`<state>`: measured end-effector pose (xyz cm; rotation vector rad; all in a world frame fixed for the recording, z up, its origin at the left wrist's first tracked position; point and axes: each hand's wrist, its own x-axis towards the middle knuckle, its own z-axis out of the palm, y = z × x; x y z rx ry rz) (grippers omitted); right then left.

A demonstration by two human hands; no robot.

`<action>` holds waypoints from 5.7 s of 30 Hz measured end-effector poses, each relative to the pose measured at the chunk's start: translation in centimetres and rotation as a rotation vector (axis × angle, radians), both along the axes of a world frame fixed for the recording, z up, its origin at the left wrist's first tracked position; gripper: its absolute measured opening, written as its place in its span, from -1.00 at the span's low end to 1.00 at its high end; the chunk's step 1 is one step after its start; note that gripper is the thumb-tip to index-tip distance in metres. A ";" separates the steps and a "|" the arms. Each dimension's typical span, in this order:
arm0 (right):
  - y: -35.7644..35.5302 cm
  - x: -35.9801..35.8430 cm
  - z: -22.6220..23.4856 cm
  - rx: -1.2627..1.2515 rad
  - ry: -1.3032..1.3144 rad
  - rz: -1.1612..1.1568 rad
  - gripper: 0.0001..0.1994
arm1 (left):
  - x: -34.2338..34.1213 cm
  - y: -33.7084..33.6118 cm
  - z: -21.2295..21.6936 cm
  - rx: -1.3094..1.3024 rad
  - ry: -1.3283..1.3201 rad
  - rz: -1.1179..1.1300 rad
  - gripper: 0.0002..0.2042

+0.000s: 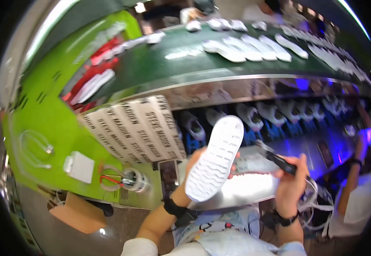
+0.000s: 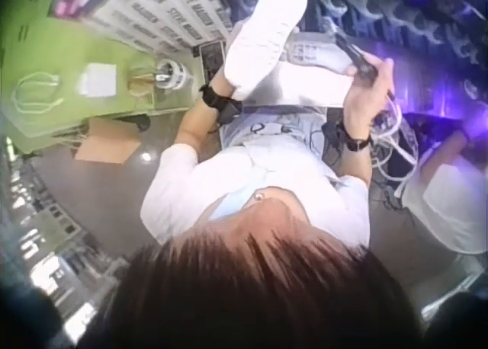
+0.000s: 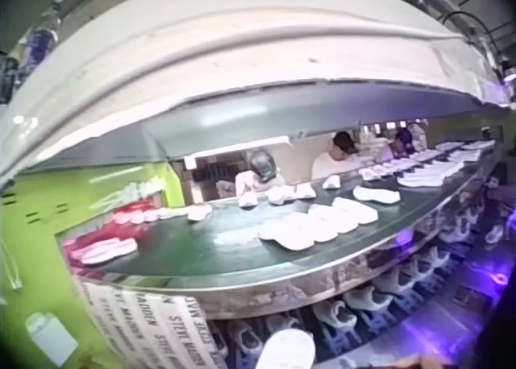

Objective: Apply glue or chemical solution to the bottom of shoe outsoles using a brush tool.

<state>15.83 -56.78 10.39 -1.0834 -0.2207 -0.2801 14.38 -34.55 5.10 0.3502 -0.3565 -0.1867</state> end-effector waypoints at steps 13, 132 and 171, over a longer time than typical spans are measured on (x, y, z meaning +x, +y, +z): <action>-2.2 -0.7 -0.4 -0.181 0.015 0.007 -0.77 | 15.4 8.3 18.5 1.499 0.107 0.995 -0.49; -3.5 -0.1 1.2 -0.195 -0.100 0.257 -0.74 | 19.4 2.9 20.8 2.052 0.037 1.204 -0.52; -0.4 1.5 -2.1 -0.976 -0.121 0.949 -0.76 | 2.5 -4.8 -9.9 0.259 0.341 -0.142 -0.56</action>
